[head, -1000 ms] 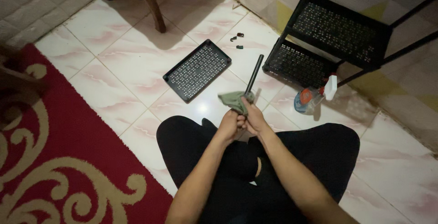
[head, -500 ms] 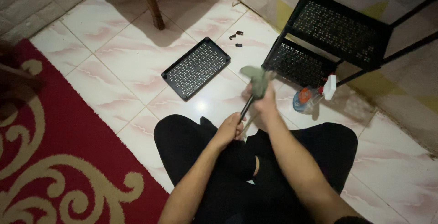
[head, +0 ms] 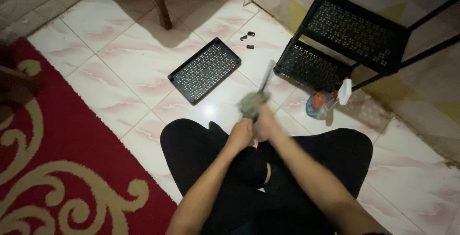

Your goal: The person assembles a black metal plant stand by inserting vertical poles into the perforated shelves and wiping the components with a cloth. They handle the shelves, poles, and a spray bottle, then place a shelf onto the assembled frame.

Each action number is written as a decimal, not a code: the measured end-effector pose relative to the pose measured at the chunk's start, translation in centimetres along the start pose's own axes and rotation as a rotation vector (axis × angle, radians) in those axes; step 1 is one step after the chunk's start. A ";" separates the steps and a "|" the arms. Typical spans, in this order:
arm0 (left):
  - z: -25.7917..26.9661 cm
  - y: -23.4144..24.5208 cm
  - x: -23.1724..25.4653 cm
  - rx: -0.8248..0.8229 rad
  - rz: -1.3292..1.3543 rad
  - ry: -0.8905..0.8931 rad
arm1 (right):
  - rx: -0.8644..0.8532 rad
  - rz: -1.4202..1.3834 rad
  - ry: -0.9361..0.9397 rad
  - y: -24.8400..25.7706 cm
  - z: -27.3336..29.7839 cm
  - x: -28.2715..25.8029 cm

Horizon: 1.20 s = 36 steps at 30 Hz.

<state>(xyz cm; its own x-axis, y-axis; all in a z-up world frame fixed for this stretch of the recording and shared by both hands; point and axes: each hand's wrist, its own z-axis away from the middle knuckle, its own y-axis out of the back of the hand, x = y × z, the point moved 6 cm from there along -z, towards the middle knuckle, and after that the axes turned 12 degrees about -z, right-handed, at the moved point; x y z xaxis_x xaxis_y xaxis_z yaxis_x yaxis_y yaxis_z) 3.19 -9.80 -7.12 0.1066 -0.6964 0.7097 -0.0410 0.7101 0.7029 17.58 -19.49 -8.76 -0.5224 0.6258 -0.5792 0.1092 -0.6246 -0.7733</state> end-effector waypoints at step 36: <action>-0.9 -1.6 0.4 0.329 0.083 -0.267 | 0.070 0.821 0.094 -0.4 -1.5 1.7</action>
<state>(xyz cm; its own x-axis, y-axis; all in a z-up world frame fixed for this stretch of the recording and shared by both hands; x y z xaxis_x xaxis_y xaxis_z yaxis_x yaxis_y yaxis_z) 4.14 -11.12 -8.07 -0.1697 -0.6711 0.7217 -0.3574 0.7244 0.5896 17.91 -17.50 -9.77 -0.2263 -0.0075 -0.9740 0.3707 -0.9254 -0.0790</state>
